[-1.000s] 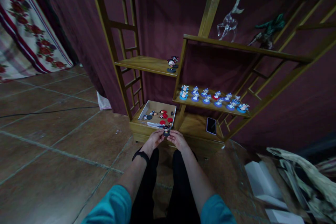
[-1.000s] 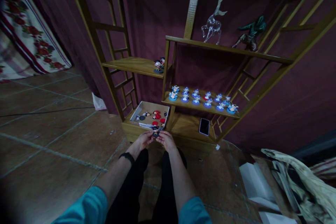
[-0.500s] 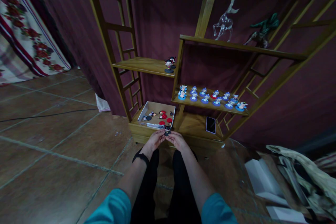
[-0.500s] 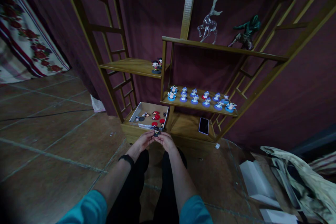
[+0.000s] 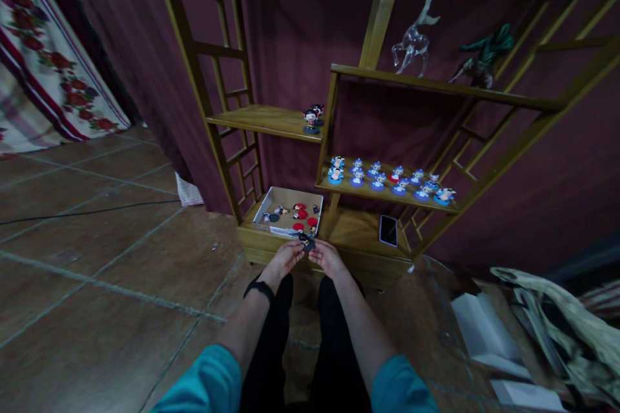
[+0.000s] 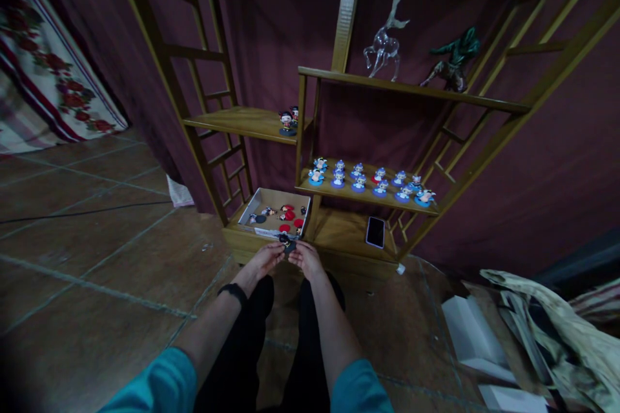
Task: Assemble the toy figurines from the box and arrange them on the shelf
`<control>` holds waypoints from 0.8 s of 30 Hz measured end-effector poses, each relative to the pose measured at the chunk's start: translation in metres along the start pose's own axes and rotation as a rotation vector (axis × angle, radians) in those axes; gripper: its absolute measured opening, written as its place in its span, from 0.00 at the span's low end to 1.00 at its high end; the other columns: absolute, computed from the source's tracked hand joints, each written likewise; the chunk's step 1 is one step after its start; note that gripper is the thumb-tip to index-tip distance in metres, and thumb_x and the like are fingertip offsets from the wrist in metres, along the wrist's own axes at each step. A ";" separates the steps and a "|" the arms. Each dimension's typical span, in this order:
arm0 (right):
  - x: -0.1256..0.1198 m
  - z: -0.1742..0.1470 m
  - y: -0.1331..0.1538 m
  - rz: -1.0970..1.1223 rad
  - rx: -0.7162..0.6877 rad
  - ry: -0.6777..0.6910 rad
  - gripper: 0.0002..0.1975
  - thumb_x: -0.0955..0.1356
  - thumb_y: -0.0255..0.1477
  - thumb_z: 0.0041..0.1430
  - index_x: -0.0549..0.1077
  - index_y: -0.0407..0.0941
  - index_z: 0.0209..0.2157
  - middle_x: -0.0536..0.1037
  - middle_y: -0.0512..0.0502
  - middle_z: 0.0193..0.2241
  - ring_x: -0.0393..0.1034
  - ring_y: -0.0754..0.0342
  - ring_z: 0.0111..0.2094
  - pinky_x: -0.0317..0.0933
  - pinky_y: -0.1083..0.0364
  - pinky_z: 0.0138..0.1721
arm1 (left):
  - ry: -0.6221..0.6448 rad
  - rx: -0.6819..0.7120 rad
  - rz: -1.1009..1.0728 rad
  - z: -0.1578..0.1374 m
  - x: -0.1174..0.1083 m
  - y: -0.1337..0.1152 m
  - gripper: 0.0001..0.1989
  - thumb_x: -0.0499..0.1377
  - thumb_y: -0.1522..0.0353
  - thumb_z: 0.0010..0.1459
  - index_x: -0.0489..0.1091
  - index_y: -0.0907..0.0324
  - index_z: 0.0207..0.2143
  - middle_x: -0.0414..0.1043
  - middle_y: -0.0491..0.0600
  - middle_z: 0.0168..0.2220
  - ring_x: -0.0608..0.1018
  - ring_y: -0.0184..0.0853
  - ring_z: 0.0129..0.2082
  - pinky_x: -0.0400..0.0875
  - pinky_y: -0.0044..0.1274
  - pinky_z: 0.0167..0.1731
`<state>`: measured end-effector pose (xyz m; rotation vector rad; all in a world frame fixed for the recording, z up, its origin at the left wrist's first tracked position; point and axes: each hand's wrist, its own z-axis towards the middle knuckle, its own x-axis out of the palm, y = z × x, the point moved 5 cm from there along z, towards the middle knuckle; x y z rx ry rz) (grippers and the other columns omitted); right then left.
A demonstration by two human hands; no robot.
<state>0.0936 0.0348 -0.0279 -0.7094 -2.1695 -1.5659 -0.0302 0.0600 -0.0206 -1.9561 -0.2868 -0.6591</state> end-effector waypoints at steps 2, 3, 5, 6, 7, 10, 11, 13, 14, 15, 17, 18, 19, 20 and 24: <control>0.000 0.001 0.000 -0.007 0.003 -0.002 0.08 0.67 0.26 0.51 0.70 0.41 0.35 0.76 0.48 0.21 0.70 0.59 0.20 0.68 0.59 0.24 | -0.002 -0.004 -0.003 0.002 -0.001 0.001 0.07 0.58 0.82 0.47 0.71 0.66 0.28 0.73 0.50 0.25 0.73 0.24 0.22 0.68 0.15 0.25; 0.000 0.001 0.000 -0.010 0.000 -0.011 0.07 0.67 0.26 0.51 0.70 0.41 0.34 0.76 0.48 0.21 0.70 0.59 0.20 0.68 0.59 0.24 | -0.008 -0.005 -0.009 0.002 -0.001 0.001 0.07 0.58 0.82 0.47 0.71 0.66 0.28 0.73 0.50 0.25 0.73 0.24 0.22 0.68 0.14 0.24; -0.001 0.002 -0.001 -0.014 -0.012 -0.038 0.06 0.67 0.25 0.50 0.70 0.41 0.33 0.76 0.48 0.21 0.70 0.59 0.20 0.68 0.59 0.25 | -0.014 -0.006 -0.023 0.003 -0.002 0.001 0.07 0.58 0.81 0.49 0.71 0.66 0.30 0.73 0.49 0.25 0.73 0.24 0.22 0.69 0.14 0.24; -0.001 0.003 -0.001 -0.017 -0.017 -0.049 0.05 0.67 0.24 0.49 0.70 0.40 0.31 0.76 0.47 0.20 0.70 0.59 0.20 0.68 0.59 0.25 | -0.012 -0.007 -0.031 0.003 -0.002 0.000 0.07 0.58 0.81 0.49 0.71 0.65 0.31 0.73 0.49 0.25 0.73 0.24 0.21 0.69 0.14 0.23; -0.001 0.003 -0.002 -0.020 -0.019 -0.055 0.04 0.68 0.23 0.48 0.70 0.40 0.30 0.76 0.47 0.20 0.71 0.59 0.20 0.69 0.58 0.26 | -0.007 -0.008 -0.039 0.003 -0.002 0.000 0.07 0.58 0.80 0.50 0.71 0.65 0.32 0.73 0.49 0.26 0.73 0.23 0.21 0.69 0.14 0.23; -0.001 0.005 -0.004 -0.027 -0.016 -0.046 0.05 0.68 0.21 0.46 0.69 0.40 0.28 0.76 0.48 0.20 0.71 0.58 0.21 0.69 0.57 0.28 | 0.000 -0.011 -0.059 0.002 -0.002 -0.001 0.07 0.59 0.78 0.50 0.71 0.65 0.34 0.73 0.49 0.26 0.73 0.23 0.20 0.69 0.14 0.23; -0.001 0.005 -0.005 -0.028 -0.015 -0.039 0.05 0.69 0.21 0.46 0.69 0.40 0.28 0.76 0.48 0.20 0.72 0.58 0.21 0.69 0.56 0.29 | -0.003 -0.012 -0.064 0.001 -0.002 -0.001 0.07 0.59 0.78 0.50 0.71 0.65 0.34 0.73 0.49 0.25 0.73 0.23 0.20 0.69 0.14 0.23; 0.000 0.004 -0.005 -0.029 -0.015 -0.031 0.05 0.69 0.21 0.46 0.69 0.40 0.28 0.76 0.47 0.21 0.72 0.58 0.22 0.69 0.56 0.29 | -0.005 -0.018 -0.068 0.001 -0.002 -0.001 0.06 0.59 0.77 0.50 0.71 0.65 0.34 0.73 0.49 0.25 0.73 0.24 0.21 0.70 0.15 0.24; 0.000 0.004 -0.004 -0.029 -0.015 -0.031 0.06 0.69 0.21 0.45 0.69 0.40 0.29 0.76 0.47 0.21 0.71 0.58 0.22 0.69 0.56 0.29 | -0.006 -0.022 -0.066 0.002 -0.003 0.000 0.06 0.59 0.77 0.51 0.71 0.65 0.34 0.73 0.49 0.26 0.74 0.24 0.21 0.70 0.15 0.24; 0.000 0.004 -0.004 -0.027 -0.014 -0.031 0.06 0.69 0.21 0.45 0.69 0.40 0.29 0.76 0.47 0.21 0.71 0.58 0.22 0.69 0.56 0.30 | -0.007 -0.027 -0.064 0.002 -0.003 0.000 0.06 0.59 0.77 0.51 0.71 0.65 0.34 0.73 0.49 0.26 0.74 0.24 0.21 0.71 0.15 0.25; 0.000 0.003 -0.003 -0.022 -0.011 -0.029 0.07 0.70 0.22 0.44 0.69 0.40 0.29 0.76 0.48 0.21 0.71 0.58 0.22 0.69 0.56 0.30 | -0.014 -0.034 -0.059 0.003 -0.003 0.001 0.07 0.59 0.77 0.50 0.72 0.65 0.34 0.73 0.49 0.26 0.74 0.25 0.22 0.71 0.16 0.25; 0.000 0.003 -0.003 -0.018 -0.010 -0.026 0.08 0.70 0.22 0.43 0.69 0.41 0.29 0.76 0.48 0.21 0.71 0.58 0.22 0.69 0.56 0.29 | -0.017 -0.036 -0.057 0.003 -0.003 0.001 0.07 0.59 0.78 0.50 0.72 0.65 0.34 0.73 0.49 0.26 0.74 0.25 0.22 0.71 0.16 0.25; 0.000 0.003 -0.003 -0.016 -0.009 -0.023 0.08 0.71 0.22 0.43 0.69 0.41 0.29 0.76 0.48 0.21 0.71 0.58 0.22 0.69 0.56 0.29 | -0.020 -0.036 -0.055 0.003 -0.003 0.002 0.07 0.59 0.78 0.50 0.72 0.65 0.34 0.73 0.50 0.26 0.74 0.25 0.22 0.71 0.16 0.25; 0.000 0.002 -0.003 -0.014 -0.008 -0.018 0.09 0.71 0.23 0.42 0.70 0.41 0.29 0.76 0.48 0.21 0.71 0.58 0.22 0.69 0.56 0.29 | -0.022 -0.035 -0.055 0.003 -0.003 0.002 0.07 0.59 0.78 0.50 0.72 0.65 0.34 0.73 0.50 0.26 0.75 0.25 0.22 0.71 0.16 0.25; 0.001 0.002 -0.003 -0.012 -0.010 0.001 0.11 0.73 0.24 0.39 0.70 0.41 0.28 0.75 0.50 0.21 0.70 0.59 0.22 0.68 0.57 0.29 | -0.018 -0.020 -0.052 0.001 -0.002 0.002 0.06 0.59 0.78 0.50 0.72 0.65 0.32 0.74 0.50 0.26 0.75 0.25 0.22 0.72 0.16 0.26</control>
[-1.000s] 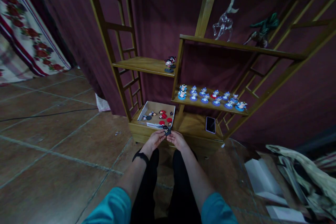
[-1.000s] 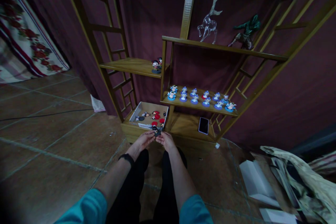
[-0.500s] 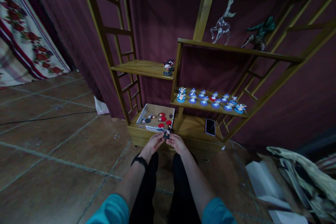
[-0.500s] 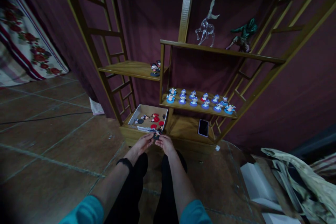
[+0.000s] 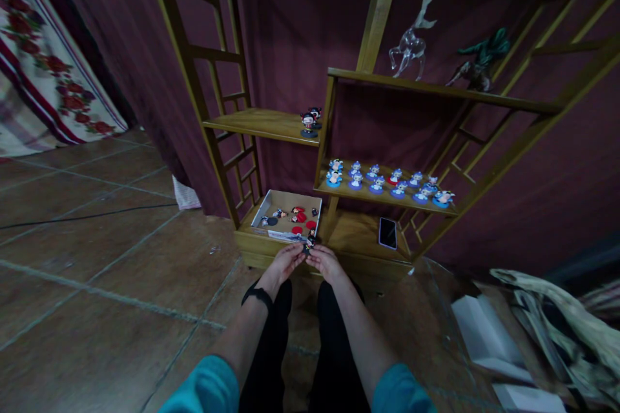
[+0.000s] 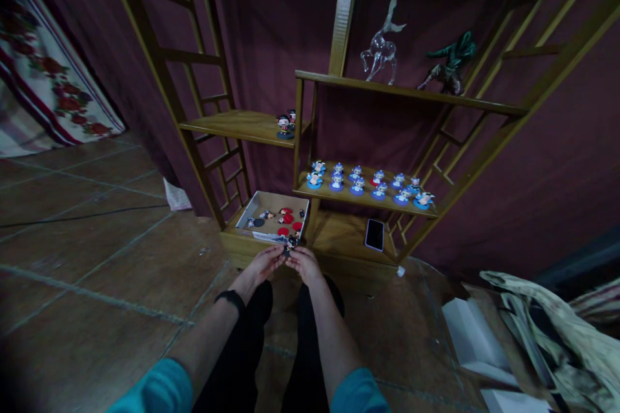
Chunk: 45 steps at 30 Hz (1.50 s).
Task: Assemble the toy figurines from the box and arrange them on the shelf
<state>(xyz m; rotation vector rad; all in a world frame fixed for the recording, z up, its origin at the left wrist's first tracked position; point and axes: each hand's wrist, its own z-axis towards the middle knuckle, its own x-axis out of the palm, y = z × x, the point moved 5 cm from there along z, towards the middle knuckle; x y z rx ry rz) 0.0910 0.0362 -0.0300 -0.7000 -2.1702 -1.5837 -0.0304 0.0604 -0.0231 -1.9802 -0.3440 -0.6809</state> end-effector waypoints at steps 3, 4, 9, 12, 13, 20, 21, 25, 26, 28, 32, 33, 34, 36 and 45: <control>0.001 -0.001 0.001 -0.006 -0.005 -0.001 0.11 0.73 0.25 0.37 0.70 0.41 0.27 0.75 0.51 0.21 0.69 0.60 0.22 0.67 0.58 0.29 | 0.016 0.013 0.016 -0.002 0.003 0.000 0.07 0.59 0.79 0.49 0.72 0.65 0.32 0.74 0.50 0.27 0.76 0.26 0.24 0.72 0.17 0.28; 0.001 -0.001 0.002 -0.008 -0.006 -0.002 0.11 0.73 0.25 0.37 0.70 0.41 0.26 0.75 0.51 0.21 0.69 0.60 0.22 0.67 0.58 0.29 | 0.021 0.017 0.023 -0.003 0.003 0.000 0.07 0.60 0.80 0.48 0.72 0.65 0.32 0.75 0.50 0.27 0.76 0.27 0.25 0.72 0.17 0.29; 0.003 -0.003 0.005 -0.006 -0.009 -0.001 0.10 0.73 0.25 0.36 0.71 0.40 0.25 0.75 0.50 0.21 0.69 0.60 0.23 0.67 0.58 0.30 | 0.039 0.031 0.041 -0.004 0.005 -0.001 0.08 0.61 0.80 0.46 0.72 0.65 0.31 0.75 0.51 0.29 0.77 0.28 0.28 0.72 0.18 0.32; 0.002 -0.003 0.005 -0.002 -0.012 -0.014 0.10 0.73 0.24 0.36 0.72 0.40 0.26 0.76 0.50 0.22 0.69 0.60 0.23 0.67 0.58 0.29 | 0.050 0.035 0.047 -0.004 0.004 -0.001 0.09 0.61 0.81 0.45 0.72 0.65 0.31 0.75 0.52 0.30 0.77 0.29 0.29 0.72 0.19 0.33; 0.002 -0.004 0.006 -0.003 -0.011 -0.014 0.10 0.73 0.24 0.36 0.72 0.40 0.26 0.76 0.50 0.22 0.69 0.60 0.23 0.67 0.58 0.29 | 0.052 0.034 0.050 -0.004 0.004 -0.002 0.09 0.61 0.81 0.45 0.72 0.65 0.31 0.75 0.52 0.29 0.77 0.29 0.29 0.72 0.19 0.33; 0.003 -0.006 0.008 -0.014 0.013 -0.003 0.09 0.72 0.22 0.38 0.72 0.40 0.26 0.75 0.50 0.21 0.68 0.61 0.23 0.66 0.60 0.28 | 0.031 0.018 0.062 -0.007 0.004 -0.003 0.09 0.61 0.81 0.45 0.71 0.65 0.30 0.75 0.51 0.28 0.77 0.29 0.28 0.73 0.20 0.33; 0.003 -0.006 0.008 -0.014 0.011 -0.022 0.08 0.72 0.22 0.38 0.72 0.40 0.26 0.75 0.51 0.20 0.68 0.61 0.21 0.66 0.60 0.27 | 0.020 0.012 0.059 -0.007 0.004 -0.003 0.08 0.61 0.81 0.45 0.71 0.65 0.30 0.75 0.51 0.28 0.77 0.29 0.28 0.73 0.20 0.33; 0.001 -0.006 0.007 -0.012 -0.008 -0.059 0.07 0.70 0.23 0.41 0.71 0.41 0.27 0.75 0.51 0.19 0.67 0.61 0.20 0.65 0.60 0.25 | -0.027 0.000 0.049 -0.007 0.002 -0.002 0.05 0.60 0.80 0.47 0.69 0.65 0.27 0.74 0.51 0.25 0.76 0.29 0.26 0.73 0.20 0.31; 0.001 -0.006 0.007 -0.005 -0.015 -0.052 0.07 0.70 0.23 0.41 0.72 0.41 0.27 0.76 0.50 0.21 0.68 0.60 0.21 0.65 0.60 0.25 | -0.036 0.001 0.047 -0.006 0.001 -0.002 0.05 0.59 0.80 0.47 0.69 0.65 0.27 0.74 0.51 0.25 0.76 0.29 0.25 0.73 0.20 0.31; 0.001 -0.005 0.007 0.014 -0.026 -0.032 0.07 0.70 0.23 0.42 0.72 0.41 0.28 0.77 0.48 0.23 0.71 0.59 0.24 0.66 0.59 0.28 | -0.053 0.006 0.044 -0.006 0.000 -0.002 0.06 0.59 0.81 0.47 0.69 0.65 0.26 0.73 0.50 0.24 0.76 0.28 0.25 0.73 0.20 0.31; 0.001 -0.004 0.007 0.047 -0.034 -0.001 0.09 0.68 0.22 0.43 0.73 0.40 0.31 0.78 0.47 0.27 0.72 0.57 0.30 0.67 0.57 0.34 | -0.060 0.003 0.043 -0.006 -0.001 -0.002 0.07 0.58 0.82 0.46 0.69 0.64 0.28 0.73 0.49 0.23 0.76 0.27 0.23 0.72 0.20 0.30; 0.002 -0.003 0.007 0.051 -0.036 0.006 0.09 0.68 0.22 0.43 0.73 0.40 0.32 0.78 0.46 0.27 0.73 0.57 0.30 0.68 0.57 0.34 | -0.055 -0.001 0.041 -0.005 -0.001 -0.002 0.07 0.58 0.82 0.46 0.69 0.64 0.29 0.73 0.49 0.23 0.75 0.27 0.23 0.72 0.20 0.30; 0.002 -0.003 0.007 0.054 -0.040 0.013 0.09 0.68 0.22 0.44 0.73 0.40 0.32 0.78 0.46 0.28 0.73 0.57 0.31 0.68 0.57 0.35 | -0.050 -0.005 0.037 -0.005 -0.002 -0.002 0.08 0.58 0.82 0.46 0.69 0.64 0.29 0.73 0.49 0.23 0.75 0.27 0.22 0.72 0.19 0.29; 0.002 -0.003 0.008 0.055 -0.049 0.018 0.09 0.68 0.22 0.44 0.73 0.41 0.32 0.78 0.46 0.28 0.73 0.56 0.31 0.68 0.56 0.36 | -0.036 -0.017 0.030 -0.003 -0.002 -0.001 0.08 0.58 0.81 0.46 0.69 0.65 0.31 0.73 0.49 0.23 0.75 0.27 0.21 0.72 0.20 0.29; 0.003 -0.004 0.008 0.016 -0.042 0.016 0.10 0.69 0.23 0.45 0.73 0.41 0.34 0.78 0.46 0.28 0.73 0.57 0.31 0.68 0.57 0.35 | -0.019 -0.034 0.014 -0.003 -0.001 0.001 0.07 0.62 0.80 0.44 0.69 0.65 0.28 0.73 0.49 0.22 0.75 0.27 0.21 0.72 0.20 0.29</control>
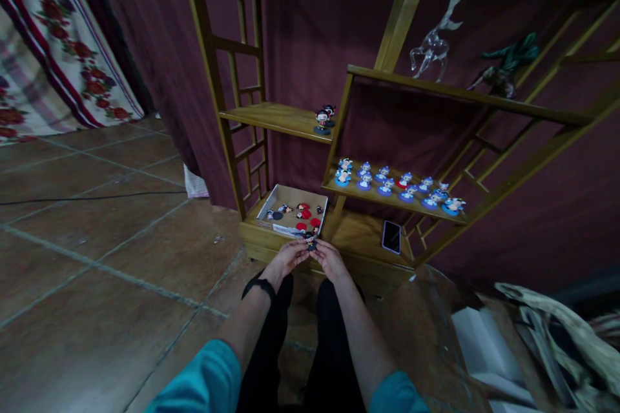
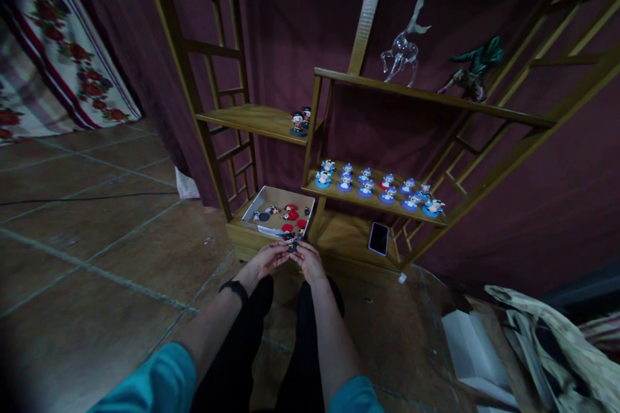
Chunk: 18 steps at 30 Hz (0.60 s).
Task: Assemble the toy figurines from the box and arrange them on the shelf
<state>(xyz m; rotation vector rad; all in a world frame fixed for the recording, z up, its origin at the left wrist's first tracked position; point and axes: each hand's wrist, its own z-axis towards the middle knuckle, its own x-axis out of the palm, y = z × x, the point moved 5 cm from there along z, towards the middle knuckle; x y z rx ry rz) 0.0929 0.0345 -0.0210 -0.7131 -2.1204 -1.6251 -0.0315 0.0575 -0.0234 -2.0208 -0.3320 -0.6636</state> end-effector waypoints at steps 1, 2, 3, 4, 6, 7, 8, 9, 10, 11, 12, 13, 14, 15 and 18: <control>0.000 0.000 0.000 -0.004 0.002 -0.001 0.10 0.69 0.24 0.45 0.72 0.41 0.34 0.78 0.47 0.28 0.73 0.57 0.30 0.68 0.57 0.35 | -0.003 0.003 0.000 -0.001 0.000 0.000 0.07 0.62 0.79 0.43 0.69 0.65 0.27 0.73 0.48 0.22 0.75 0.27 0.21 0.72 0.20 0.29; 0.001 0.000 0.000 -0.009 0.003 -0.002 0.11 0.69 0.24 0.45 0.72 0.41 0.34 0.78 0.47 0.28 0.72 0.58 0.29 0.68 0.57 0.34 | -0.005 0.006 0.001 -0.001 0.001 0.000 0.07 0.62 0.79 0.43 0.69 0.65 0.27 0.72 0.48 0.22 0.75 0.26 0.21 0.71 0.19 0.28; 0.001 -0.001 -0.001 -0.018 0.007 -0.002 0.11 0.69 0.25 0.44 0.72 0.42 0.34 0.78 0.47 0.27 0.72 0.58 0.28 0.68 0.57 0.34 | -0.005 0.009 0.003 -0.002 0.002 -0.001 0.07 0.63 0.79 0.43 0.69 0.65 0.27 0.72 0.48 0.22 0.75 0.26 0.21 0.71 0.19 0.28; 0.001 -0.001 -0.001 -0.029 0.013 -0.001 0.12 0.70 0.25 0.44 0.72 0.42 0.35 0.78 0.48 0.26 0.72 0.58 0.27 0.68 0.56 0.33 | -0.005 0.011 0.006 -0.003 0.002 -0.001 0.07 0.63 0.79 0.43 0.69 0.66 0.27 0.72 0.48 0.22 0.75 0.26 0.21 0.71 0.18 0.27; 0.002 -0.001 -0.002 -0.058 0.029 -0.001 0.14 0.70 0.25 0.43 0.71 0.42 0.36 0.77 0.49 0.24 0.71 0.58 0.25 0.68 0.57 0.30 | -0.003 0.013 0.017 -0.003 0.003 -0.001 0.07 0.63 0.80 0.43 0.69 0.66 0.27 0.72 0.49 0.22 0.75 0.26 0.21 0.71 0.18 0.27; 0.002 -0.002 -0.003 -0.072 0.034 -0.004 0.15 0.70 0.25 0.42 0.71 0.42 0.36 0.76 0.49 0.23 0.71 0.58 0.24 0.68 0.57 0.29 | -0.003 0.013 0.024 -0.003 0.003 -0.001 0.07 0.63 0.80 0.43 0.70 0.66 0.28 0.73 0.49 0.22 0.75 0.26 0.21 0.71 0.18 0.26; 0.002 -0.002 -0.003 -0.083 0.035 -0.008 0.15 0.70 0.25 0.42 0.71 0.42 0.36 0.76 0.50 0.21 0.71 0.59 0.23 0.67 0.58 0.28 | -0.005 0.014 0.032 -0.003 0.003 0.000 0.07 0.63 0.80 0.43 0.70 0.66 0.28 0.73 0.49 0.22 0.74 0.26 0.20 0.71 0.18 0.26; 0.003 -0.002 -0.004 -0.092 0.034 -0.012 0.15 0.70 0.24 0.41 0.71 0.42 0.36 0.75 0.51 0.20 0.70 0.59 0.22 0.67 0.59 0.27 | -0.008 0.016 0.039 -0.002 0.003 0.000 0.07 0.62 0.80 0.43 0.70 0.66 0.27 0.73 0.49 0.22 0.74 0.26 0.20 0.71 0.18 0.25; 0.003 -0.002 -0.004 -0.100 0.030 -0.015 0.15 0.69 0.24 0.41 0.71 0.42 0.35 0.75 0.51 0.19 0.69 0.59 0.21 0.66 0.59 0.26 | -0.012 0.018 0.046 -0.002 0.003 0.000 0.07 0.62 0.80 0.43 0.70 0.66 0.27 0.73 0.49 0.22 0.74 0.26 0.20 0.71 0.18 0.25; 0.004 -0.002 -0.004 -0.106 0.023 -0.019 0.14 0.69 0.23 0.40 0.71 0.42 0.35 0.74 0.52 0.19 0.69 0.60 0.20 0.66 0.60 0.26 | -0.017 0.019 0.053 -0.001 0.003 0.000 0.08 0.62 0.81 0.43 0.70 0.66 0.27 0.73 0.49 0.22 0.74 0.26 0.19 0.71 0.18 0.25; 0.004 -0.002 -0.004 -0.111 0.015 -0.021 0.14 0.69 0.23 0.40 0.71 0.42 0.34 0.74 0.52 0.18 0.68 0.60 0.19 0.66 0.60 0.25 | -0.023 0.019 0.057 0.000 0.003 0.001 0.08 0.62 0.81 0.42 0.70 0.66 0.27 0.73 0.49 0.22 0.74 0.26 0.19 0.71 0.17 0.24; 0.005 -0.002 -0.004 -0.115 0.007 -0.024 0.13 0.69 0.23 0.40 0.71 0.42 0.33 0.74 0.52 0.18 0.67 0.61 0.19 0.65 0.61 0.24 | -0.027 0.019 0.061 0.000 0.003 0.001 0.08 0.62 0.81 0.42 0.70 0.65 0.27 0.72 0.48 0.21 0.74 0.26 0.19 0.71 0.17 0.24; 0.005 -0.002 -0.003 -0.117 -0.002 -0.027 0.12 0.69 0.23 0.40 0.71 0.42 0.32 0.74 0.53 0.18 0.67 0.61 0.18 0.64 0.61 0.23 | -0.027 0.017 0.063 0.000 0.003 0.001 0.08 0.62 0.81 0.42 0.70 0.65 0.27 0.72 0.48 0.21 0.74 0.26 0.19 0.70 0.17 0.23; 0.005 -0.002 -0.003 -0.117 -0.011 -0.030 0.11 0.69 0.23 0.40 0.71 0.42 0.31 0.73 0.53 0.18 0.66 0.62 0.18 0.64 0.61 0.22 | -0.025 0.015 0.065 0.001 0.004 0.001 0.08 0.63 0.81 0.42 0.70 0.65 0.27 0.72 0.48 0.21 0.74 0.26 0.18 0.70 0.17 0.23; 0.006 -0.001 -0.002 -0.117 -0.024 -0.034 0.10 0.69 0.24 0.39 0.71 0.42 0.29 0.72 0.54 0.17 0.65 0.62 0.17 0.63 0.62 0.21 | -0.008 0.012 0.073 0.001 0.005 0.001 0.08 0.63 0.81 0.42 0.70 0.66 0.28 0.72 0.48 0.21 0.74 0.26 0.18 0.70 0.17 0.23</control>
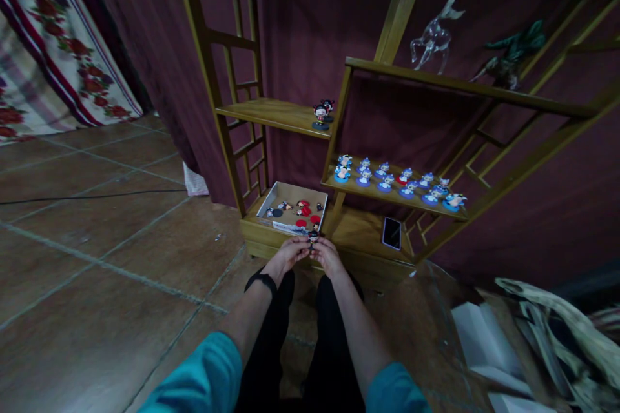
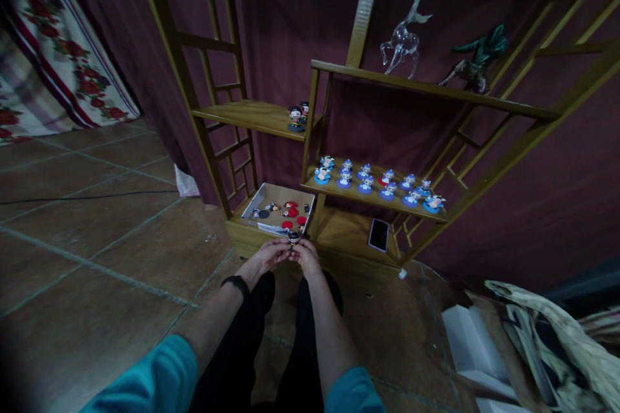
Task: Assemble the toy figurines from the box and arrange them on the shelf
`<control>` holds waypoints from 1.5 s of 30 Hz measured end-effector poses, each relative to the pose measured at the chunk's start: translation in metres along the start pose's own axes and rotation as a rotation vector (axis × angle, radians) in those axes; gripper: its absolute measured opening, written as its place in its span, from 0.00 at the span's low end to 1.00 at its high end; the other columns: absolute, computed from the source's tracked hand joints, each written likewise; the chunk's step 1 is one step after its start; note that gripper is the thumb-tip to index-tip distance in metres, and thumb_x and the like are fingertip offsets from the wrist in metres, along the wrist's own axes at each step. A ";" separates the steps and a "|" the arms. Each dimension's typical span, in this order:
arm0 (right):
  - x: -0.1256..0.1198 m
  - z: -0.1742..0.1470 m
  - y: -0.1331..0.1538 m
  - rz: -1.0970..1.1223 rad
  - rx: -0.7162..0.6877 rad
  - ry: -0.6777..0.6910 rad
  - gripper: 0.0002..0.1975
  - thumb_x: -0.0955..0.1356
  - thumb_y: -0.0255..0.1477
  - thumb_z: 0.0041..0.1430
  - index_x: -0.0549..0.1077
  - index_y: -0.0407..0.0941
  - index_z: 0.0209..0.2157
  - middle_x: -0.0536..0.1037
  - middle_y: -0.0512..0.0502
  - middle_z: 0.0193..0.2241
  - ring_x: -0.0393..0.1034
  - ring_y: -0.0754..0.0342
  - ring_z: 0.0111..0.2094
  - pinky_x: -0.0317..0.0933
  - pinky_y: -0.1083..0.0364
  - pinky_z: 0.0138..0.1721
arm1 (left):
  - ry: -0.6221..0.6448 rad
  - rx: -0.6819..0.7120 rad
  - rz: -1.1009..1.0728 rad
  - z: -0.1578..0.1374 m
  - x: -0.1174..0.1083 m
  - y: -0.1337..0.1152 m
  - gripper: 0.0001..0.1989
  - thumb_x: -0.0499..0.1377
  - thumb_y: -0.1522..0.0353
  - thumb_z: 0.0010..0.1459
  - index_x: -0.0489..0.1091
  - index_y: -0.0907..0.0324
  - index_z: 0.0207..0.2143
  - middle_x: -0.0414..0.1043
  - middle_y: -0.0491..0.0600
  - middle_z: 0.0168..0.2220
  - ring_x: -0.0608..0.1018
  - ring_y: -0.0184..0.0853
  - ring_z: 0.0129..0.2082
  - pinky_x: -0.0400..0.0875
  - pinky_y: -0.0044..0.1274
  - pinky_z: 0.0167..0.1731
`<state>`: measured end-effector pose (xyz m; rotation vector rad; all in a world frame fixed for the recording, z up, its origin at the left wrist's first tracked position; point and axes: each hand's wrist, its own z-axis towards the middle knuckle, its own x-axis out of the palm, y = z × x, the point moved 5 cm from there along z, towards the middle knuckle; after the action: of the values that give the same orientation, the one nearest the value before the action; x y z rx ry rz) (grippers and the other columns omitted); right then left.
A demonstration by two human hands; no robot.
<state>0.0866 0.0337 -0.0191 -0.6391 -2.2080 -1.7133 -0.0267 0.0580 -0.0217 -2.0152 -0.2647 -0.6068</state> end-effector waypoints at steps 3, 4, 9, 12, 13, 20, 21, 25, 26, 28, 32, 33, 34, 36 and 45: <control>0.000 0.001 0.000 -0.001 -0.001 -0.020 0.09 0.70 0.24 0.38 0.70 0.42 0.27 0.71 0.55 0.15 0.64 0.62 0.16 0.62 0.62 0.19 | 0.013 -0.003 0.021 0.001 0.001 -0.001 0.08 0.63 0.81 0.42 0.70 0.66 0.28 0.72 0.48 0.21 0.74 0.26 0.18 0.70 0.17 0.22; -0.001 0.001 0.000 0.001 -0.003 -0.028 0.09 0.70 0.24 0.38 0.70 0.42 0.27 0.71 0.55 0.15 0.64 0.62 0.16 0.61 0.62 0.19 | 0.015 -0.005 0.029 0.001 0.001 -0.002 0.08 0.63 0.81 0.42 0.70 0.67 0.28 0.72 0.48 0.21 0.73 0.26 0.18 0.70 0.16 0.22; -0.002 0.004 -0.002 0.019 -0.013 -0.067 0.09 0.70 0.24 0.36 0.69 0.42 0.25 0.70 0.56 0.13 0.62 0.63 0.14 0.60 0.63 0.17 | 0.014 -0.023 0.077 0.002 0.002 -0.004 0.08 0.63 0.80 0.42 0.71 0.67 0.28 0.73 0.49 0.21 0.74 0.26 0.18 0.70 0.17 0.22; -0.004 0.005 -0.003 0.017 -0.016 -0.081 0.09 0.70 0.24 0.36 0.69 0.42 0.25 0.70 0.56 0.13 0.63 0.62 0.14 0.61 0.63 0.16 | 0.025 -0.032 0.098 0.002 0.002 -0.004 0.08 0.62 0.80 0.42 0.71 0.67 0.28 0.73 0.50 0.21 0.74 0.26 0.18 0.70 0.16 0.22; -0.004 0.004 -0.003 0.017 -0.016 -0.085 0.09 0.70 0.24 0.36 0.69 0.42 0.25 0.70 0.56 0.13 0.63 0.62 0.14 0.61 0.62 0.16 | 0.028 -0.033 0.100 0.002 0.002 -0.005 0.07 0.62 0.80 0.42 0.71 0.67 0.28 0.73 0.50 0.21 0.73 0.26 0.18 0.70 0.16 0.22; -0.004 -0.002 0.000 0.064 -0.038 -0.075 0.11 0.70 0.24 0.36 0.70 0.42 0.28 0.72 0.53 0.16 0.64 0.61 0.16 0.63 0.62 0.19 | 0.022 -0.030 0.049 0.000 0.001 -0.003 0.07 0.61 0.81 0.43 0.71 0.66 0.28 0.73 0.50 0.21 0.74 0.27 0.19 0.70 0.17 0.23; -0.004 -0.003 0.001 0.075 -0.037 -0.070 0.12 0.70 0.24 0.37 0.70 0.42 0.29 0.73 0.53 0.16 0.64 0.61 0.17 0.64 0.61 0.19 | 0.020 -0.030 0.035 -0.002 0.002 -0.002 0.07 0.61 0.81 0.44 0.70 0.66 0.28 0.73 0.49 0.21 0.74 0.26 0.19 0.70 0.17 0.23; -0.003 -0.004 0.000 0.089 -0.025 -0.039 0.12 0.70 0.25 0.37 0.71 0.41 0.30 0.73 0.53 0.17 0.65 0.61 0.17 0.64 0.61 0.20 | 0.037 -0.045 0.005 -0.004 0.000 0.001 0.07 0.61 0.81 0.45 0.70 0.66 0.29 0.73 0.49 0.22 0.74 0.26 0.19 0.70 0.16 0.23; -0.003 -0.004 -0.001 0.080 -0.024 -0.029 0.12 0.70 0.25 0.37 0.71 0.41 0.30 0.73 0.53 0.16 0.65 0.61 0.17 0.64 0.61 0.20 | 0.047 -0.049 0.002 -0.004 -0.002 0.001 0.07 0.61 0.80 0.45 0.70 0.66 0.30 0.73 0.49 0.22 0.74 0.25 0.18 0.70 0.16 0.23; -0.002 -0.002 -0.003 0.060 -0.027 -0.018 0.12 0.70 0.25 0.37 0.71 0.41 0.29 0.72 0.54 0.16 0.65 0.62 0.16 0.63 0.62 0.19 | 0.067 -0.054 -0.002 -0.001 -0.005 0.002 0.08 0.61 0.80 0.45 0.70 0.66 0.30 0.73 0.49 0.22 0.74 0.25 0.18 0.71 0.17 0.24; -0.001 0.003 -0.006 0.050 -0.028 -0.037 0.11 0.70 0.25 0.38 0.71 0.41 0.29 0.72 0.54 0.16 0.64 0.62 0.16 0.63 0.62 0.19 | 0.098 -0.070 0.000 0.004 -0.007 0.004 0.08 0.61 0.79 0.46 0.70 0.66 0.31 0.73 0.49 0.22 0.74 0.25 0.18 0.71 0.17 0.24; -0.001 0.004 -0.006 0.052 -0.026 -0.042 0.11 0.70 0.25 0.38 0.72 0.41 0.29 0.72 0.54 0.16 0.64 0.62 0.16 0.63 0.62 0.19 | 0.102 -0.077 0.003 0.004 -0.007 0.004 0.08 0.61 0.79 0.46 0.70 0.66 0.31 0.73 0.49 0.22 0.74 0.26 0.19 0.71 0.17 0.24; -0.001 0.005 -0.006 0.054 -0.023 -0.046 0.11 0.70 0.25 0.38 0.72 0.41 0.29 0.72 0.53 0.16 0.64 0.62 0.16 0.63 0.62 0.19 | 0.103 -0.084 0.006 0.005 -0.006 0.005 0.08 0.61 0.78 0.46 0.70 0.66 0.31 0.73 0.49 0.22 0.74 0.26 0.19 0.70 0.17 0.24; -0.002 0.006 -0.006 0.057 -0.018 -0.052 0.12 0.70 0.24 0.38 0.72 0.41 0.30 0.73 0.53 0.16 0.65 0.62 0.16 0.63 0.62 0.20 | 0.094 -0.094 0.010 0.005 -0.004 0.005 0.07 0.62 0.78 0.46 0.71 0.67 0.31 0.73 0.50 0.21 0.74 0.26 0.19 0.70 0.17 0.24; 0.000 0.007 -0.005 0.037 -0.038 -0.014 0.14 0.71 0.26 0.36 0.72 0.41 0.30 0.73 0.52 0.16 0.65 0.62 0.17 0.62 0.62 0.19 | 0.068 -0.049 0.013 0.007 -0.001 0.005 0.07 0.63 0.78 0.44 0.71 0.68 0.30 0.73 0.50 0.21 0.74 0.26 0.19 0.71 0.17 0.24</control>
<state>0.0847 0.0397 -0.0249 -0.6996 -2.1638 -1.7416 -0.0237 0.0620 -0.0287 -2.0372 -0.1975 -0.6781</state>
